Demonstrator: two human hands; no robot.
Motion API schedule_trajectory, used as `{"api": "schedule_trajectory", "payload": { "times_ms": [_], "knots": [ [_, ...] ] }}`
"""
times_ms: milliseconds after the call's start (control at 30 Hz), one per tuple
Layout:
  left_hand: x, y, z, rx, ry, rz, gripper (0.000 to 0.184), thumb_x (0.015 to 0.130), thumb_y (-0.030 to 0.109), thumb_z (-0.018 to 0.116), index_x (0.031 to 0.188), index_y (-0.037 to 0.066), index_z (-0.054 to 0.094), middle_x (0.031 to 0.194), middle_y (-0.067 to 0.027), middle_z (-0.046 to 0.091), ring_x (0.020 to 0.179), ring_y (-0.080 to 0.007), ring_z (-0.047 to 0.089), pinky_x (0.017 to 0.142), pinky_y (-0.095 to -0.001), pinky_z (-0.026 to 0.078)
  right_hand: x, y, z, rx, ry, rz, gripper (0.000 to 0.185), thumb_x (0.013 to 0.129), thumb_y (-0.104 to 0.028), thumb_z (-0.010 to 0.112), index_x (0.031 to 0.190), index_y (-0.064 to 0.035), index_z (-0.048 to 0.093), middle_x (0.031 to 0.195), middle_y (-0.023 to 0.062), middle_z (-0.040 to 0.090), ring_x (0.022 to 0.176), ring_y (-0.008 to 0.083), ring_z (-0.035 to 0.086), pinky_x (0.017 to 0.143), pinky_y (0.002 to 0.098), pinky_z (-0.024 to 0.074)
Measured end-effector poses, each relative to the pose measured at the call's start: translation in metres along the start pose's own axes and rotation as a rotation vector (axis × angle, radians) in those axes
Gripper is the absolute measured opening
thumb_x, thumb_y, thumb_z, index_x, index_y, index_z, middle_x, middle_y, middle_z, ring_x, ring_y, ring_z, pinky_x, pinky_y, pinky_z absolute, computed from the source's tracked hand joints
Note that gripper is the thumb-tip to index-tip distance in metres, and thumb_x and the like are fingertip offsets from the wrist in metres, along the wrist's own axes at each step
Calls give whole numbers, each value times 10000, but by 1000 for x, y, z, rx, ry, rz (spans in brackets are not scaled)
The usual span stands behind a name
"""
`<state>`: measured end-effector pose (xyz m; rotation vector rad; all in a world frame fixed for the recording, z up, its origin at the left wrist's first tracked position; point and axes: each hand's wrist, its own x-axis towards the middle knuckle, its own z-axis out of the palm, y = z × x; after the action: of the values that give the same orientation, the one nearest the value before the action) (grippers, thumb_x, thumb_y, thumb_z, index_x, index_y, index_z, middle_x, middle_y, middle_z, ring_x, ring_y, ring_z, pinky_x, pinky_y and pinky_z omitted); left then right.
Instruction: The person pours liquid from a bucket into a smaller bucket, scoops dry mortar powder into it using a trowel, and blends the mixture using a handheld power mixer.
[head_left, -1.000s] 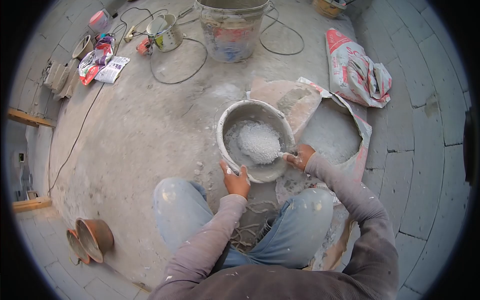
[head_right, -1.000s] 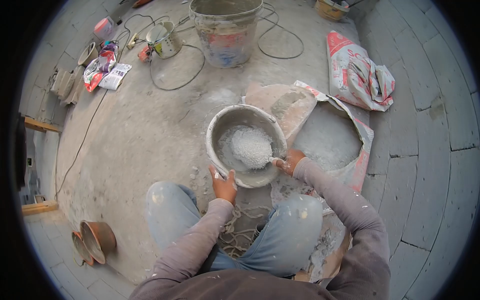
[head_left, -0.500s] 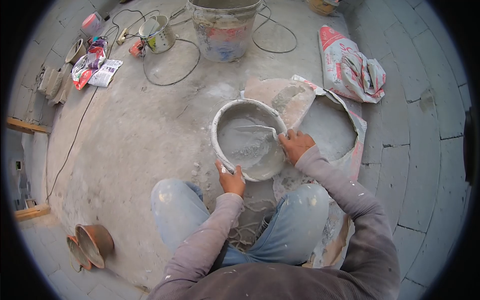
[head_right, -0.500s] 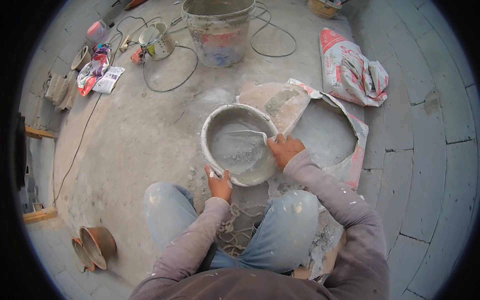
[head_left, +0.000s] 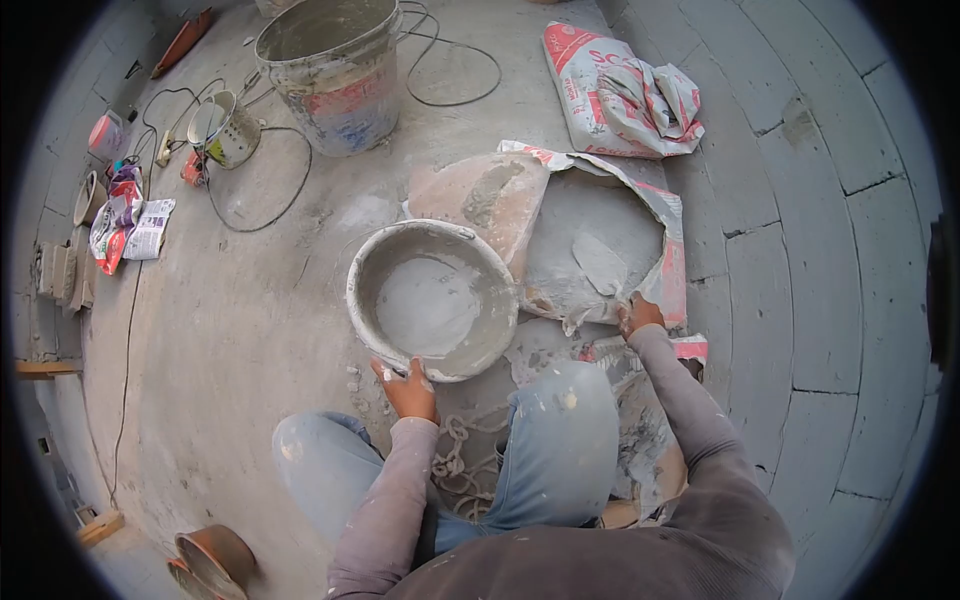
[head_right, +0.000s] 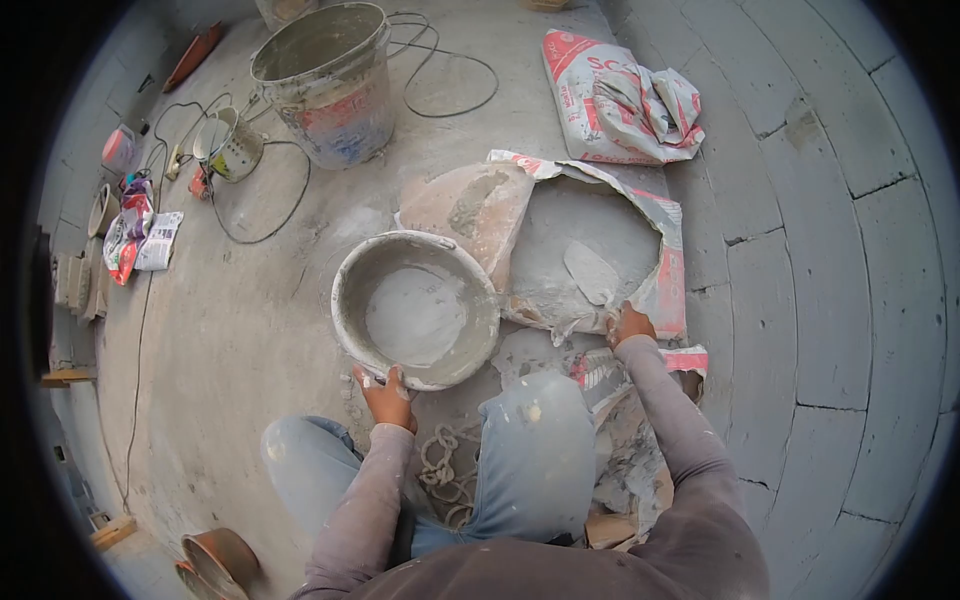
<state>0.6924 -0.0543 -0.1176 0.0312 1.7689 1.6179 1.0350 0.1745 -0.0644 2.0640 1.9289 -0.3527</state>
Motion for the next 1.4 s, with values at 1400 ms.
{"api": "schedule_trajectory", "payload": {
  "times_ms": [1400],
  "knots": [
    [-10, 36, 23, 226, 119, -6, 727, 830, -30, 577, 1434, -31, 172, 1369, -217, 414, 1202, -272, 471, 991, -311, 374, -46, -42, -122, 628, -149, -348, 451, 834, -411, 583, 855, 34, 648, 724, 126, 624, 655, 171, 567, 628, 329, 456]
  ]
}}
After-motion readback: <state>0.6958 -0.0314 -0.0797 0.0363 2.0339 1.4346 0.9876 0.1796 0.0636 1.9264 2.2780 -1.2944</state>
